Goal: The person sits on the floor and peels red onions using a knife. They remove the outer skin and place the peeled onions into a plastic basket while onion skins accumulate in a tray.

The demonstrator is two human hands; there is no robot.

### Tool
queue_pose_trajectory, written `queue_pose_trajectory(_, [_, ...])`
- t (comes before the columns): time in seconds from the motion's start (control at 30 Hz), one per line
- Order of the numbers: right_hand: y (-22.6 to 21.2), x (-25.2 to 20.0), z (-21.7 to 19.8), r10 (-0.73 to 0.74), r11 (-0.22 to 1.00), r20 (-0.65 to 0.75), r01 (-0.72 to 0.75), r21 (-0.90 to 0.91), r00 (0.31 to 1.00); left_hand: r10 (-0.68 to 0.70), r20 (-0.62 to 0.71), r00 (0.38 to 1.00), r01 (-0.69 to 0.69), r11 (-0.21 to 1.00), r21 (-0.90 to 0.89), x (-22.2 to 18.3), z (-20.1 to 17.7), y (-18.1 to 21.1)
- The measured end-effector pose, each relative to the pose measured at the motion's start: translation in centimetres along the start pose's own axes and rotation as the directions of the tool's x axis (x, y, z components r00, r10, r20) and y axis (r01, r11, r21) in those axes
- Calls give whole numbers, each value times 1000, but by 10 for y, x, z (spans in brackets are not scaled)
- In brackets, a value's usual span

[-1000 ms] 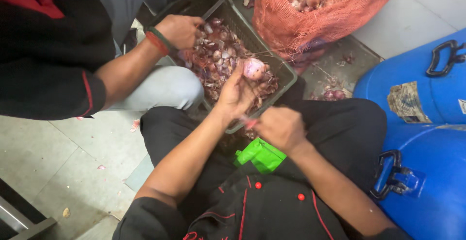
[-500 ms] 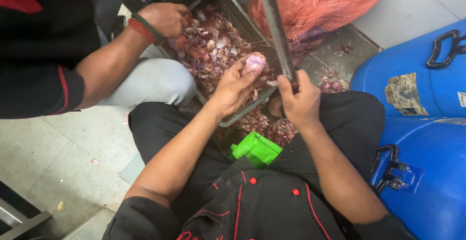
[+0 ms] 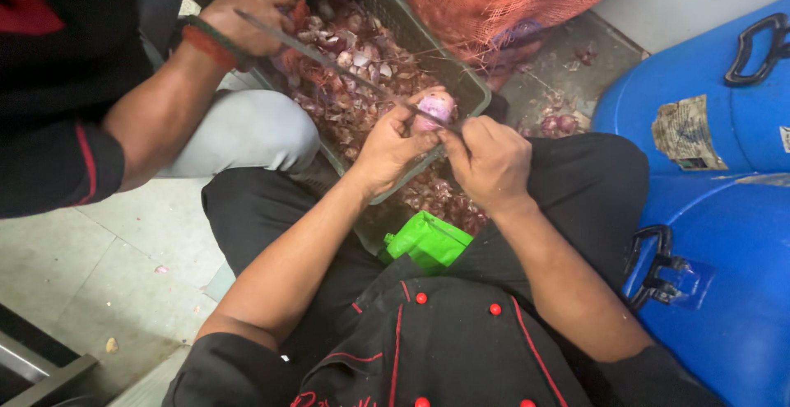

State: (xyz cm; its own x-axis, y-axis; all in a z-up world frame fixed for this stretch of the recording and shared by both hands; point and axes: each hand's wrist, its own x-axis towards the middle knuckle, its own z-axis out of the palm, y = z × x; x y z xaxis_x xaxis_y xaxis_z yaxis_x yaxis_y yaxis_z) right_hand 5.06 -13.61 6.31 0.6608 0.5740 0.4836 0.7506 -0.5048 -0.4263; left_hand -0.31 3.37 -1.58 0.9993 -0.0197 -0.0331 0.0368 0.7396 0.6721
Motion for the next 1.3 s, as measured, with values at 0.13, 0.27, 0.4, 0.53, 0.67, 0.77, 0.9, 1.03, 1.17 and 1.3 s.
queue_pose_trajectory(0.13, [2,0,-1,45,998,-5,-44,48,999,0,69,998,3,999,-52,-3,9,13])
queue_pose_trajectory(0.27, [8,8,-16,31,995,38,-34,97,999,11,84,996,-22,992,127,-3,25,27])
queue_pose_trajectory(0.4, [4,14,-28,-178,984,169,177,23,969,88,4,996,-86,969,232,2,35,34])
queue_pose_trajectory(0.53, [-4,11,-35,-194,981,119,196,1,974,196,-21,980,-173,904,390,8,26,25])
queue_pose_trajectory(0.67, [-3,26,-46,-121,992,32,122,-32,992,319,61,946,-293,761,578,17,15,16])
queue_pose_trajectory(0.77, [1,36,-46,-148,989,14,147,11,989,203,-71,977,-134,833,537,15,16,4])
queue_pose_trajectory(0.9, [11,47,-30,-140,990,52,140,3,989,244,-70,967,-134,727,674,16,17,8])
queue_pose_trajectory(1.03, [19,48,-11,-164,986,60,164,12,985,135,12,991,-127,888,442,16,17,25])
queue_pose_trajectory(1.17, [27,48,-2,-170,985,85,166,44,982,-4,-46,999,14,977,212,22,17,32])
queue_pose_trajectory(1.3, [41,48,-1,-194,979,119,184,89,974,-45,-13,999,42,980,-196,30,11,23])
